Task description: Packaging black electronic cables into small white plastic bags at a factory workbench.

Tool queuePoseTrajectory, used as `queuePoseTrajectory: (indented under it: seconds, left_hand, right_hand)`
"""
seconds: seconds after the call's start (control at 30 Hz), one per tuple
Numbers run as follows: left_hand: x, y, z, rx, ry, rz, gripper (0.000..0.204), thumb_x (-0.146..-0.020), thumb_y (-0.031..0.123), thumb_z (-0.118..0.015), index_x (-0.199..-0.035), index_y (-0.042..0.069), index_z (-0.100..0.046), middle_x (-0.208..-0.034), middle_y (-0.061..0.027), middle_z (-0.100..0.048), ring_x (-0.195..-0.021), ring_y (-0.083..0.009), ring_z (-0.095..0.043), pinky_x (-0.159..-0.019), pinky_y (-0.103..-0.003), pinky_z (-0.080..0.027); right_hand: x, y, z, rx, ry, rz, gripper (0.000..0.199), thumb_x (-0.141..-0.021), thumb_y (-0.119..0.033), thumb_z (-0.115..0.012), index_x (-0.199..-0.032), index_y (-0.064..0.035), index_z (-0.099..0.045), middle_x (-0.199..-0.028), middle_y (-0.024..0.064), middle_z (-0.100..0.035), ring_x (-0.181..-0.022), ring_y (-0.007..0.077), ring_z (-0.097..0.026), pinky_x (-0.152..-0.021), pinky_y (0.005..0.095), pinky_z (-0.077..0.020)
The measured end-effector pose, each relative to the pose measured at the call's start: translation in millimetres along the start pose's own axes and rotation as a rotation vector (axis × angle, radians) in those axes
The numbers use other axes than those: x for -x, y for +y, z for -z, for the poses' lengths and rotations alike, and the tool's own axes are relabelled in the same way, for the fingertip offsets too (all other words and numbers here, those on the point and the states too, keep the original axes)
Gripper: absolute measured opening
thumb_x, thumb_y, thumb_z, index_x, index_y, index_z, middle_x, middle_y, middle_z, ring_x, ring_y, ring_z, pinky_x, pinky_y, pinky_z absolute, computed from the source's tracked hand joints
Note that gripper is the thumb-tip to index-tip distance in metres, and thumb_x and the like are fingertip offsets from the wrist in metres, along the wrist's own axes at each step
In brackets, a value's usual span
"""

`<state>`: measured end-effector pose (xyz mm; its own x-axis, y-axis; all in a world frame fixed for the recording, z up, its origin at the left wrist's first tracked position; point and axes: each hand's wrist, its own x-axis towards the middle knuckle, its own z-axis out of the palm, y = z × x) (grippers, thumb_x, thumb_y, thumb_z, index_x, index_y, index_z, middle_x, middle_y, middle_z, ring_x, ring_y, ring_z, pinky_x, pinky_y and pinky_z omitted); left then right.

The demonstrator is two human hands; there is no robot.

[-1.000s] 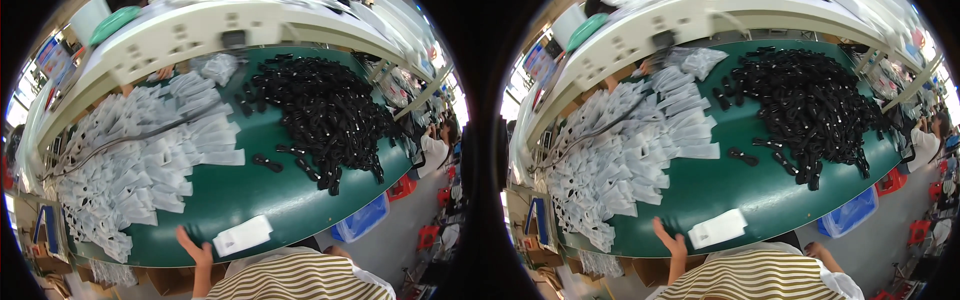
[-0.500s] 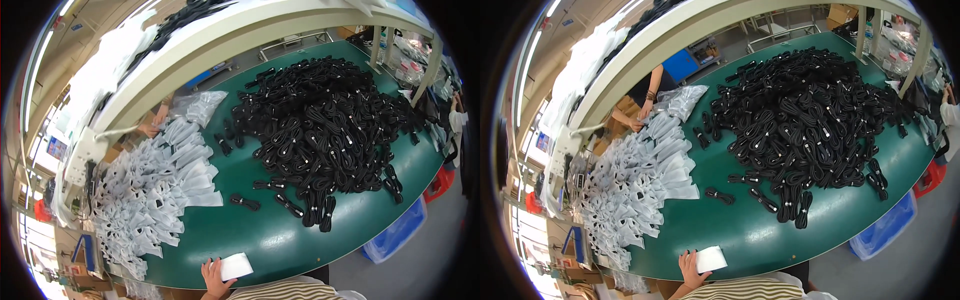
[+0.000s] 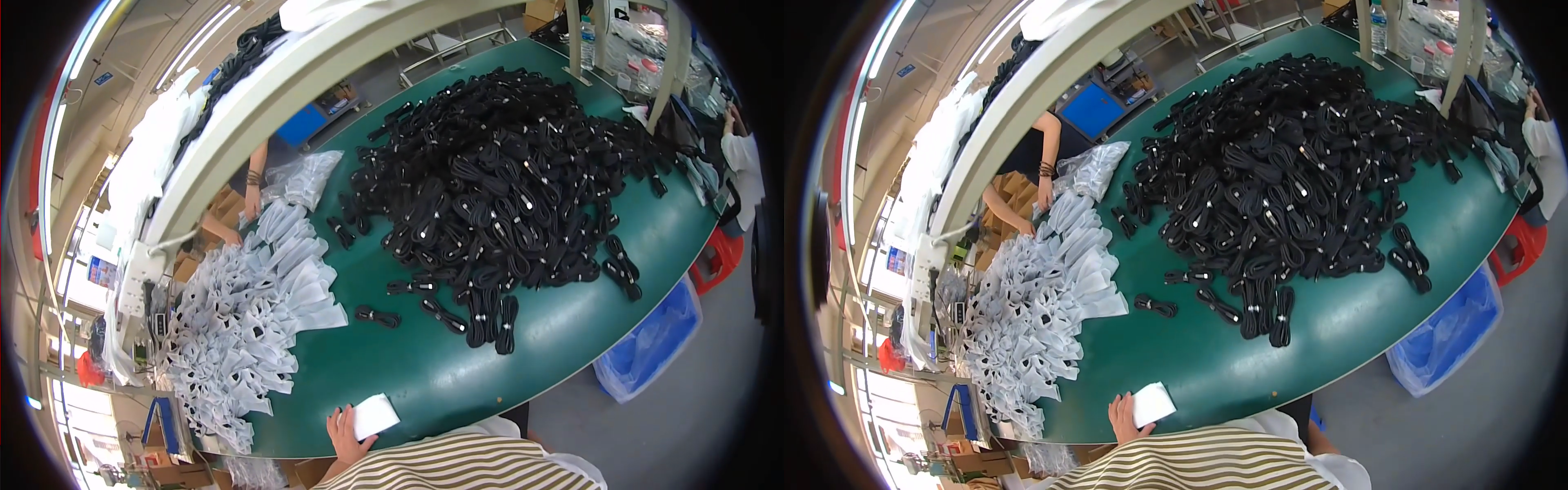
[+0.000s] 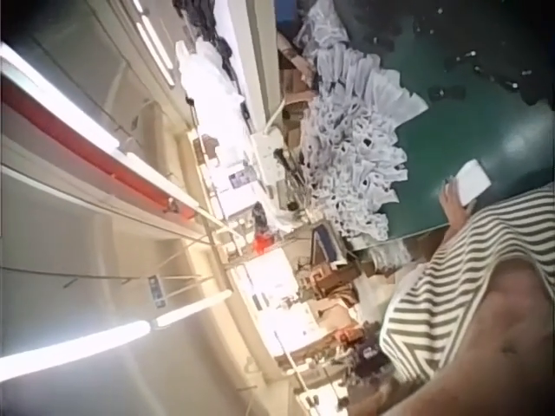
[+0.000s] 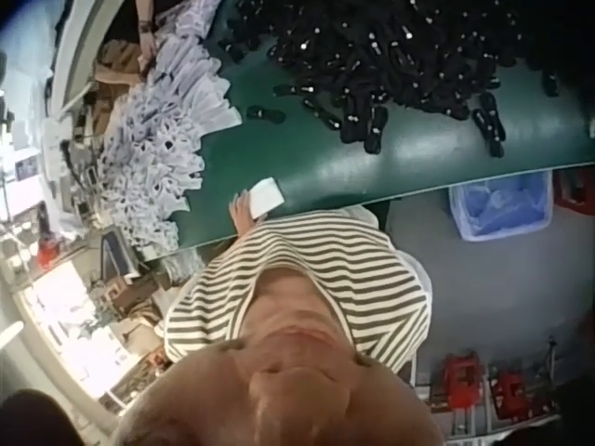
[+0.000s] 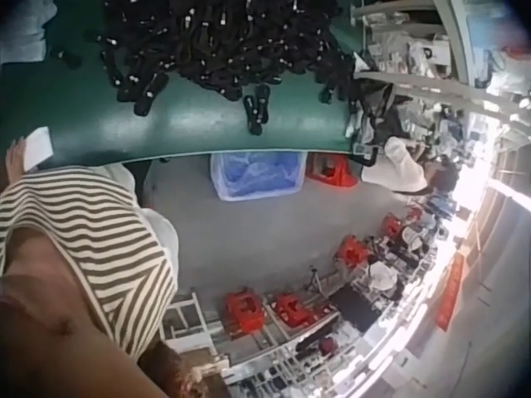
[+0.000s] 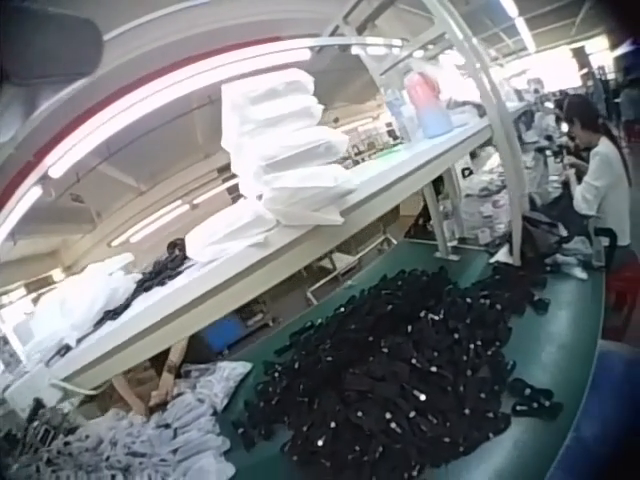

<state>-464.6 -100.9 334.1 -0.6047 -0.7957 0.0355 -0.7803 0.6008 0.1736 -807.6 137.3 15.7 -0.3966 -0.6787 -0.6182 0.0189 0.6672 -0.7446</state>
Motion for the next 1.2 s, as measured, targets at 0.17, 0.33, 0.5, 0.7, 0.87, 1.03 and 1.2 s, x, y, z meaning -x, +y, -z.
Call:
queuePoseTrajectory:
  seconds: [0.17, 0.33, 0.5, 0.7, 0.87, 1.03, 1.2]
  left_hand:
    - [1, 10, -1, 0.018, 0.086, -0.012, 0.097, -0.066, 0.041, -0.082, -0.145, 0.003, -0.040, -0.145, -0.0169, -0.047, -0.134, -0.0449, -0.038, -0.112, -0.061, -0.024]
    - [-5, 3, -12, 0.030, 0.126, -0.035, 0.099, -0.066, 0.038, -0.081, -0.148, 0.004, -0.037, -0.146, -0.0175, -0.047, -0.137, -0.0456, -0.037, -0.115, -0.058, -0.023]
    - [-11, 18, 22, -0.007, 0.167, 0.124, 0.099, -0.069, 0.041, -0.079, -0.150, 0.006, -0.035, -0.155, -0.0168, -0.035, -0.144, -0.0435, -0.026, -0.117, -0.056, -0.020]
    - [-189, 101, 62, 0.116, 0.337, -0.410, 0.102, -0.065, 0.053, -0.081, -0.150, 0.015, -0.040, -0.158, -0.0148, -0.027, -0.148, -0.0447, -0.016, -0.113, -0.065, -0.017]
    - [-370, 207, 51, 0.134, 0.396, -0.459, 0.092, -0.069, 0.057, -0.080, -0.149, 0.034, -0.041, -0.162, -0.0132, -0.018, -0.148, -0.0457, -0.011, -0.106, -0.076, -0.020]
    - [-457, 243, 25, 0.164, 0.191, -0.391, 0.080, -0.075, 0.067, -0.070, -0.145, 0.034, -0.048, -0.159, -0.0115, -0.027, -0.147, -0.0446, -0.018, -0.106, -0.074, -0.020]
    - [-470, 242, 11, 0.082, 0.120, -0.438, 0.073, -0.077, 0.073, -0.062, -0.134, 0.029, -0.061, -0.154, -0.0092, -0.039, -0.144, -0.0416, -0.025, -0.107, -0.072, -0.023]
  right_hand:
    - [4, 25, 13, -0.071, 0.125, -0.091, 0.027, -0.093, -0.023, -0.061, -0.098, 0.0000, -0.074, -0.086, 0.0155, -0.071, -0.075, 0.0292, -0.067, -0.065, 0.0438, -0.0534]
    - [12, 72, 54, -0.092, 0.294, -0.196, 0.026, -0.093, -0.022, -0.061, -0.096, -0.0003, -0.075, -0.083, 0.0147, -0.071, -0.072, 0.0287, -0.067, -0.063, 0.0441, -0.0527]
    - [47, -70, 216, -0.252, 1.460, 0.338, 0.022, -0.099, -0.021, -0.059, -0.101, 0.0014, -0.059, -0.090, 0.0089, -0.062, -0.085, 0.0204, -0.057, -0.080, 0.0332, -0.0484]
    - [38, -233, 386, 0.348, 1.474, 0.640, 0.040, -0.099, -0.038, -0.057, -0.131, -0.0134, -0.061, -0.129, 0.0162, -0.056, -0.121, 0.0319, -0.052, -0.104, 0.0399, -0.0394]
    - [-57, -311, 404, 0.336, 1.288, 0.412, 0.049, -0.099, -0.051, -0.050, -0.139, -0.0251, -0.057, -0.143, 0.0165, -0.050, -0.133, 0.0330, -0.046, -0.112, 0.0424, -0.0329]
    - [-111, -363, 376, 0.404, 0.992, 0.396, 0.057, -0.094, -0.064, -0.047, -0.140, -0.0323, -0.055, -0.155, 0.0115, -0.039, -0.138, 0.0363, -0.042, -0.116, 0.0531, -0.0250]
    - [-131, -381, 352, 0.462, 0.977, 0.470, 0.056, -0.093, -0.062, -0.049, -0.139, -0.0309, -0.056, -0.155, 0.0121, -0.039, -0.138, 0.0360, -0.042, -0.117, 0.0502, -0.0253]
